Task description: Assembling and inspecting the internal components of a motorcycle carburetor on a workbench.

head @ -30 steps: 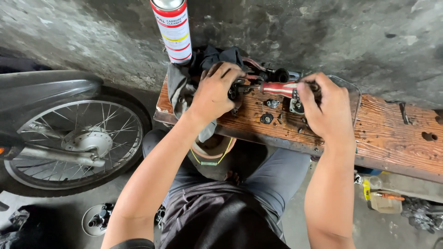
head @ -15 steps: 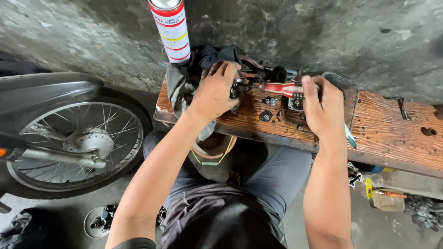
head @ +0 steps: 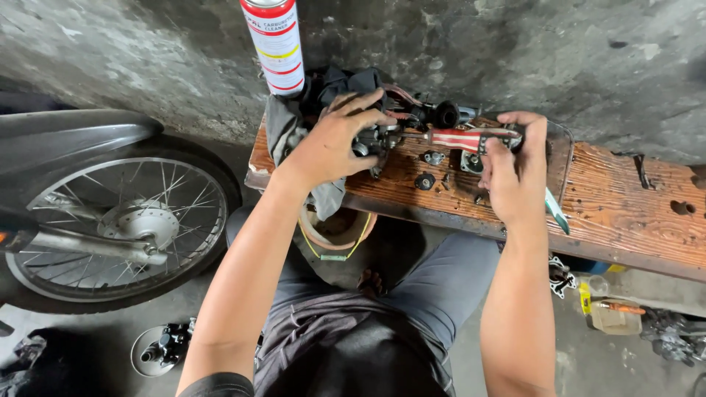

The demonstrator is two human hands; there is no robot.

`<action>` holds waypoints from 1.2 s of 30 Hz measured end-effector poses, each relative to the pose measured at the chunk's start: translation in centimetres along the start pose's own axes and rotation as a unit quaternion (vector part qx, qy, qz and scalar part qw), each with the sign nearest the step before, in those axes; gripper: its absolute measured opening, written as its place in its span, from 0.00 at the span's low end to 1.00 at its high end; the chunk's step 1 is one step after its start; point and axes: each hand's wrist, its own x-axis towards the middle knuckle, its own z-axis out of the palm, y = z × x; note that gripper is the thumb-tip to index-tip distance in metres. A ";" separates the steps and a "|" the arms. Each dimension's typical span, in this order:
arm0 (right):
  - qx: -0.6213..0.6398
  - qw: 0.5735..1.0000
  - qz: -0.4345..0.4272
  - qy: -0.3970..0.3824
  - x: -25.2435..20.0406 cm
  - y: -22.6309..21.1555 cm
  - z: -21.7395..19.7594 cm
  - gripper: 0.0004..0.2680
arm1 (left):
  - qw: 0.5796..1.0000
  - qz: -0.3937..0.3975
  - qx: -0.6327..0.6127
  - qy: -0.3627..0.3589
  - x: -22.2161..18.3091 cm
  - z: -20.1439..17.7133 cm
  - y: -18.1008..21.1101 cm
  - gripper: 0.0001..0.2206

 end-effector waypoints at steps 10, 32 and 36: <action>0.032 0.996 0.085 0.024 -0.3 -0.7 0.3 0.06 | 0.995 -0.059 0.047 -0.058 0.4 0.6 0.5 0.29; -0.055 0.998 0.031 -0.015 1.3 2.8 -1.9 0.10 | 0.997 0.013 0.030 0.072 1.7 2.0 -2.1 0.29; -0.117 0.992 0.043 -0.017 1.5 4.4 -3.1 0.12 | 0.979 0.102 -0.029 0.172 2.8 3.1 -3.7 0.26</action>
